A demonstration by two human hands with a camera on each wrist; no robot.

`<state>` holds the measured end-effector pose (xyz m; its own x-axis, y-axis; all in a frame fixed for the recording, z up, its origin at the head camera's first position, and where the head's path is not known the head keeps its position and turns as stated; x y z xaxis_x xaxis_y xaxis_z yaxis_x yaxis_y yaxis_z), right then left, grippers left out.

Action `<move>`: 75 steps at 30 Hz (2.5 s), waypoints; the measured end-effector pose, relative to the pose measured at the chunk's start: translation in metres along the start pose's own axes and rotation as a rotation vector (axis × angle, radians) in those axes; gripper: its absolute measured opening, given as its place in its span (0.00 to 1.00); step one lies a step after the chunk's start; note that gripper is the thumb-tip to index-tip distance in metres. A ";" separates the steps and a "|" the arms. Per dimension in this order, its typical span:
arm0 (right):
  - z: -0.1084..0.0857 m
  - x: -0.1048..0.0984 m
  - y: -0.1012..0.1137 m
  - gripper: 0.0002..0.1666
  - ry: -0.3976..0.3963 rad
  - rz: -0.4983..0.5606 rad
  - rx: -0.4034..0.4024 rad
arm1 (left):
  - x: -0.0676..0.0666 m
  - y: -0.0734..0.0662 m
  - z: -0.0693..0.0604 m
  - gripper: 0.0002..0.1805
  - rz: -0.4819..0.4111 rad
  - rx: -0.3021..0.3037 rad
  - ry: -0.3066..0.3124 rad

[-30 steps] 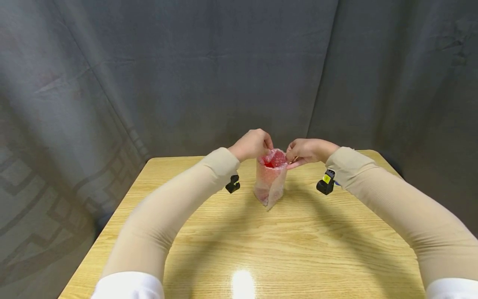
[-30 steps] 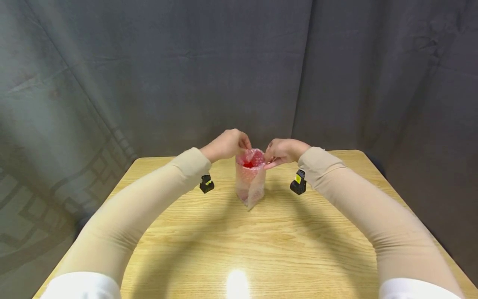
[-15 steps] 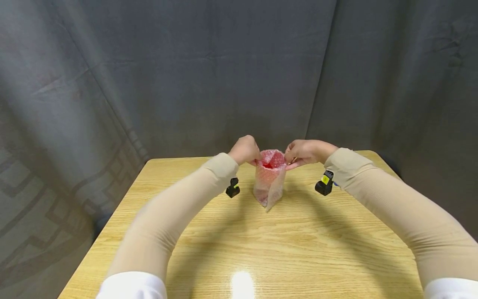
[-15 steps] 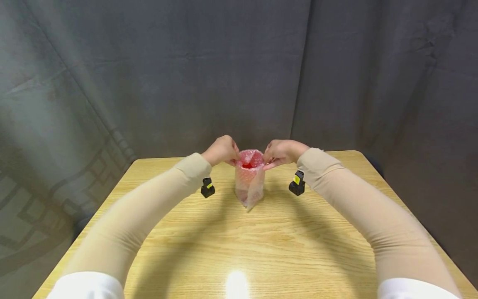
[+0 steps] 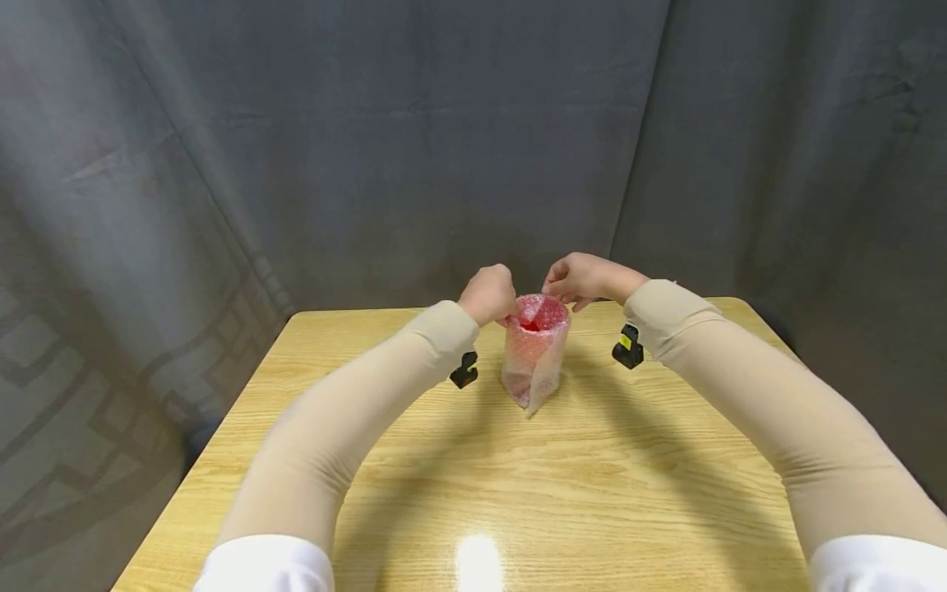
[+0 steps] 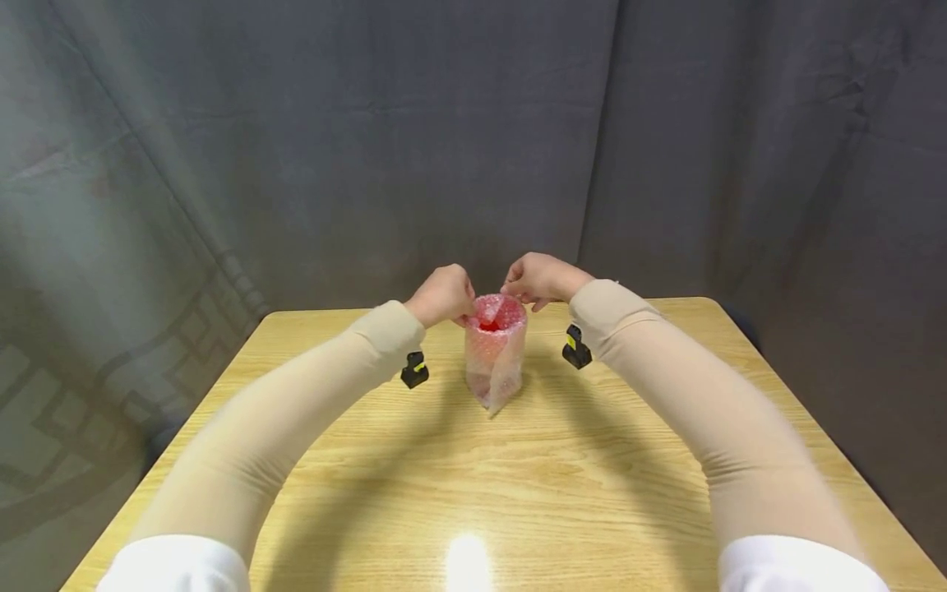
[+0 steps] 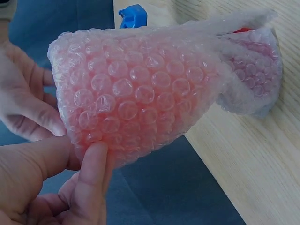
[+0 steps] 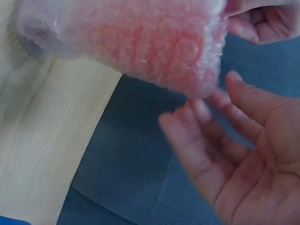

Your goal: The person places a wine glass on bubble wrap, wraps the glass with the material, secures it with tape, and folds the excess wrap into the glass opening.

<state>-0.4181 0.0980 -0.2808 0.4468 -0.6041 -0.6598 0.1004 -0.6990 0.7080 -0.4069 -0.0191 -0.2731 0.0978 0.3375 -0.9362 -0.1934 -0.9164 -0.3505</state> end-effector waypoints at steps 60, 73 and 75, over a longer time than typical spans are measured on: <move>-0.034 0.010 -0.041 0.15 0.011 0.501 0.045 | 0.002 -0.002 -0.003 0.14 0.013 -0.014 0.091; -0.059 -0.017 -0.021 0.23 0.013 0.300 0.012 | -0.025 0.017 -0.014 0.21 -0.075 0.105 0.031; -0.066 -0.026 -0.014 0.22 -0.010 0.264 -0.028 | -0.031 0.024 -0.014 0.21 -0.065 0.145 -0.001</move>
<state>-0.3721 0.1485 -0.2569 0.4521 -0.7680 -0.4537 0.0065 -0.5057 0.8627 -0.4004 -0.0546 -0.2523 0.1137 0.3950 -0.9116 -0.3252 -0.8522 -0.4099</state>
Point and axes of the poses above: each hand's wrist, its own z-axis towards the middle knuckle, its own x-axis out of the palm, y = z × x, the point moved 10 cm from there along z, towards the middle knuckle, and after that the axes turned 8 degrees about z, right-handed, at the moved point
